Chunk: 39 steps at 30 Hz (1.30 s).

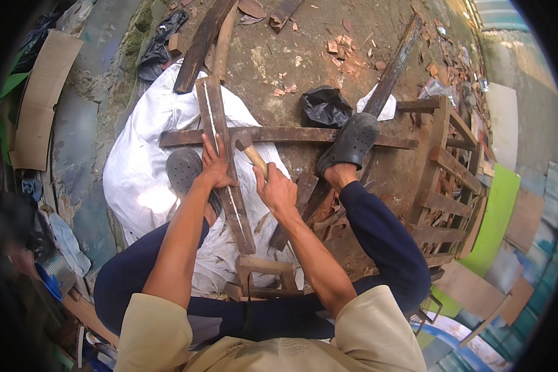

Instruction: The person sits on the ground and uses a hammer to strike and adjust wooden planks within a frame structure. They repeatedly reposition the planks and hammer them into place, occasionally using their foot to stabilize the frame.

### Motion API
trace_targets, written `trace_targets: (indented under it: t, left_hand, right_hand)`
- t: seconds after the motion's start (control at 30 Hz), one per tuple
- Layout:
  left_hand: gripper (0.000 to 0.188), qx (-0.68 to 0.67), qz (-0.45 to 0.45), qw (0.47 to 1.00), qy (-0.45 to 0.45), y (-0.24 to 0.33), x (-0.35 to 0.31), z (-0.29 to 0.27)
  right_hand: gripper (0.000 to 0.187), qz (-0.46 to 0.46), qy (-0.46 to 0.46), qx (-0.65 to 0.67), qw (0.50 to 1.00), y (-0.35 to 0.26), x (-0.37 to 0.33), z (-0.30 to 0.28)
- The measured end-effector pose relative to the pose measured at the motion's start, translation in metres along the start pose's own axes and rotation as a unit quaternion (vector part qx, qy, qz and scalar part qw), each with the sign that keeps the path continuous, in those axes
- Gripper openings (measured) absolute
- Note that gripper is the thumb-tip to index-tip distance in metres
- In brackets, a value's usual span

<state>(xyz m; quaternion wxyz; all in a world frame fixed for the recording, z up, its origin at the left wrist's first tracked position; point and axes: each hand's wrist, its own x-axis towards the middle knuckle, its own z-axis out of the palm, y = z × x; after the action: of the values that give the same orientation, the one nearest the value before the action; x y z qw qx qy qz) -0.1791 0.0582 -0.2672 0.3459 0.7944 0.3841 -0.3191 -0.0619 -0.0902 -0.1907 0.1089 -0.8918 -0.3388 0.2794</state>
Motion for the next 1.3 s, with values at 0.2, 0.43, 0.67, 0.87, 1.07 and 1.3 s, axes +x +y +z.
trace_targets:
  t: [0.2, 0.43, 0.67, 0.87, 1.07, 1.3]
  left_hand:
    - [0.152, 0.029, 0.134, 0.934, 0.33, -0.054, 0.033, 0.065]
    - [0.16, -0.052, -0.001, 0.999, 0.001, 0.007, -0.007, -0.008]
    - [0.16, -0.037, 0.002, 0.999, 0.003, 0.003, -0.006, -0.008]
    - [0.162, -0.087, 0.052, 0.991, 0.085, -0.017, 0.007, 0.018]
    - [0.164, -0.023, 0.035, 0.997, 0.06, -0.019, 0.013, 0.017]
    - [0.163, -0.06, 0.029, 0.997, 0.025, -0.006, -0.007, -0.002]
  right_hand:
    - [0.037, -0.154, -0.021, 0.073, 0.985, -0.053, -0.031, -0.001]
    - [0.047, 0.113, 0.03, 0.038, 0.992, 0.038, 0.021, -0.008]
    - [0.034, -0.079, 0.087, 0.13, 0.984, 0.012, -0.032, -0.002]
    - [0.041, -0.048, -0.035, -0.023, 0.998, 0.031, -0.01, 0.004]
    - [0.041, -0.198, -0.021, 0.029, 0.979, 0.005, -0.027, 0.008]
    - [0.04, -0.054, -0.018, 0.04, 0.998, 0.006, -0.01, -0.002]
